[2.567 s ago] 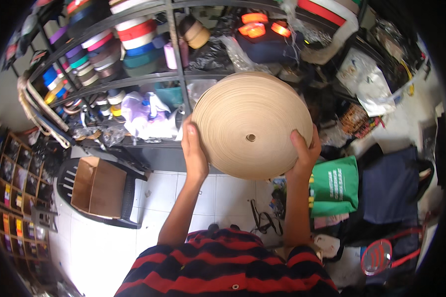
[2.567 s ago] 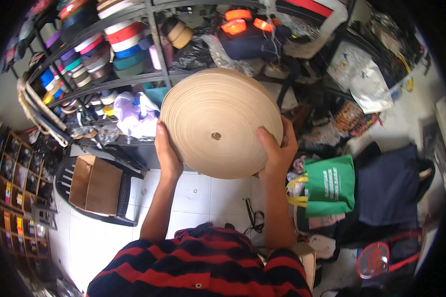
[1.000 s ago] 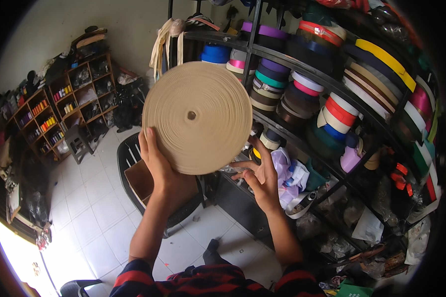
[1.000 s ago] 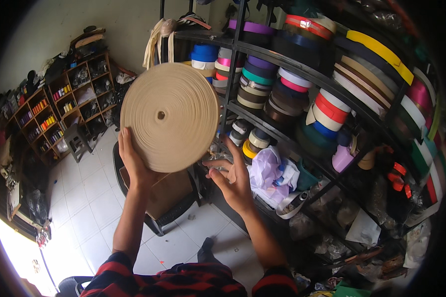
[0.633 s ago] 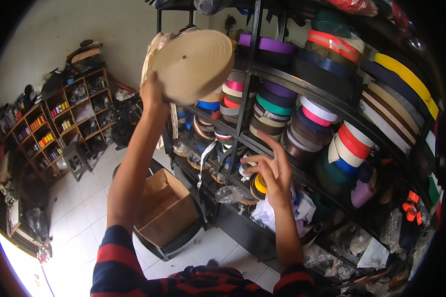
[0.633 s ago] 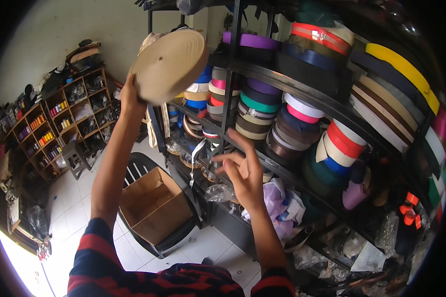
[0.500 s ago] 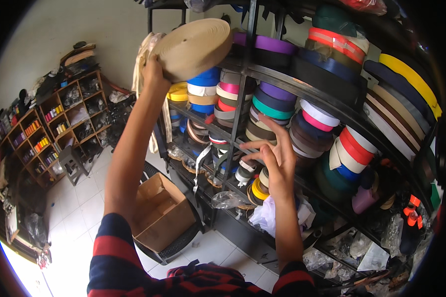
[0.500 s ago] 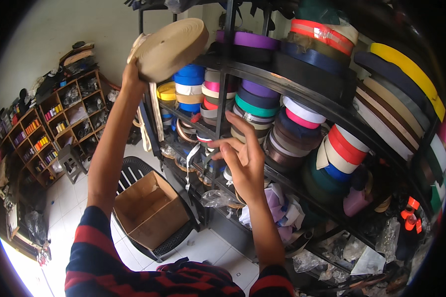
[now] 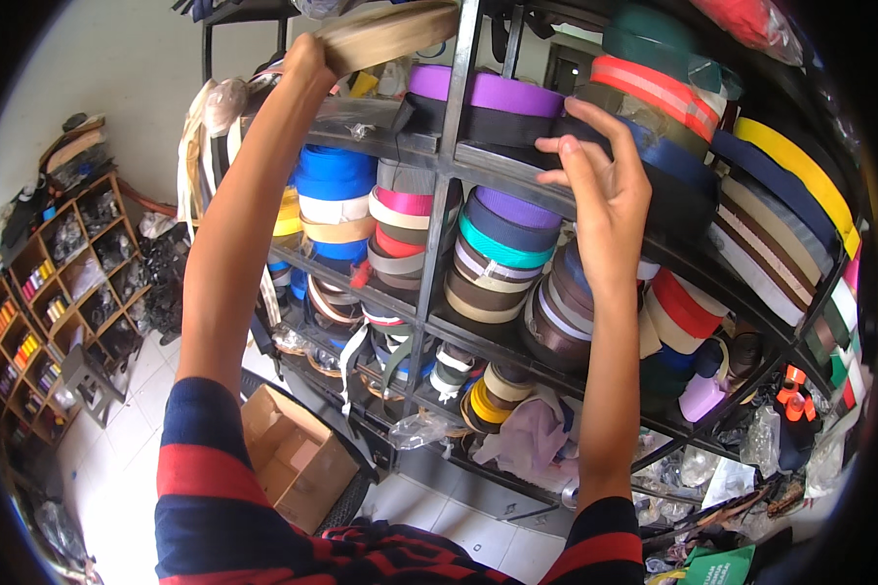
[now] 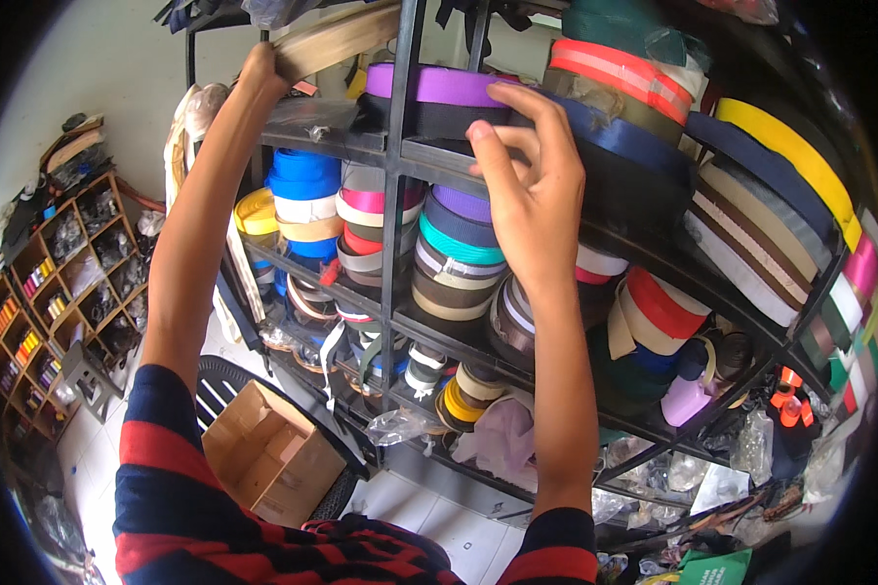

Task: The person takes various colored and textured webbing rolls from a cardboard box on the floor and places them onto specific shelves of a metal storage rack.

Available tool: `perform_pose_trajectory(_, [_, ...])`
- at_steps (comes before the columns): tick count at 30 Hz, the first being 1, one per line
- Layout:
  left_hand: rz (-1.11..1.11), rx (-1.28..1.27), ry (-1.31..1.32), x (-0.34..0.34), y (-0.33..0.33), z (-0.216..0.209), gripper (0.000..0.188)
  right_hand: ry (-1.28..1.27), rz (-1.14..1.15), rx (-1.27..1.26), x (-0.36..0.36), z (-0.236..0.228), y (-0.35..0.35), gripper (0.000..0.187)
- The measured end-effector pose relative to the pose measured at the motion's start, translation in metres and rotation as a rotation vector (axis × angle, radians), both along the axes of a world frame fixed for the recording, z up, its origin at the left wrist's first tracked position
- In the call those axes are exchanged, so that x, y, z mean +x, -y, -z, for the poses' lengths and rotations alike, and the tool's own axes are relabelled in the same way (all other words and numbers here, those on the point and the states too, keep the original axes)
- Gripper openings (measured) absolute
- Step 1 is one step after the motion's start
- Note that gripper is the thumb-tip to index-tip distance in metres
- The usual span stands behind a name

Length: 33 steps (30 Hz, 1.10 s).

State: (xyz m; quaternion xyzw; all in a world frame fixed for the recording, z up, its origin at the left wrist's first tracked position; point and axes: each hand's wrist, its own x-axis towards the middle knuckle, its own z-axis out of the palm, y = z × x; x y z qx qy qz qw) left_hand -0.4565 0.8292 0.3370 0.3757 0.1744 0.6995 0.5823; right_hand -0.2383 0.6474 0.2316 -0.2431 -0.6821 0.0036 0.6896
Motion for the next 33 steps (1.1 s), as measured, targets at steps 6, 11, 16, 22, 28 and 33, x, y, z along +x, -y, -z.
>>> perform_pose_trajectory(6, [0.032, 0.096, -0.242, 0.033, -0.047, -0.022, 0.055, 0.008, 0.355, 0.052, -0.016, -0.036, -0.009, 0.023])
perform_pose_trajectory(11, [0.045, 0.165, -0.474, 0.045, -0.064, -0.029, 0.066, 0.337, 0.783, 0.286, -0.004, -0.068, -0.050, 0.025])
perform_pose_trajectory(16, [0.065, 0.234, -0.799, 0.034, -0.080, -0.022, 0.076, 0.544, 0.939, 0.143, 0.008, -0.080, -0.096, 0.040])
perform_pose_trajectory(22, [-0.173, 0.483, -0.952, 0.020, -0.128, 0.008, 0.093, 0.429, 0.896, 0.094, -0.003, -0.077, -0.132, 0.039])
perform_pose_trajectory(28, [-0.097, 0.540, -0.823, 0.020, -0.101, 0.022, 0.105, 0.425, 0.939, 0.301, -0.007, -0.068, -0.135, 0.031])
perform_pose_trajectory(33, [-0.101, 0.503, -0.939, 0.013, -0.078, 0.012, 0.103, 0.329, 0.976, 0.312, -0.009, -0.061, -0.140, 0.029])
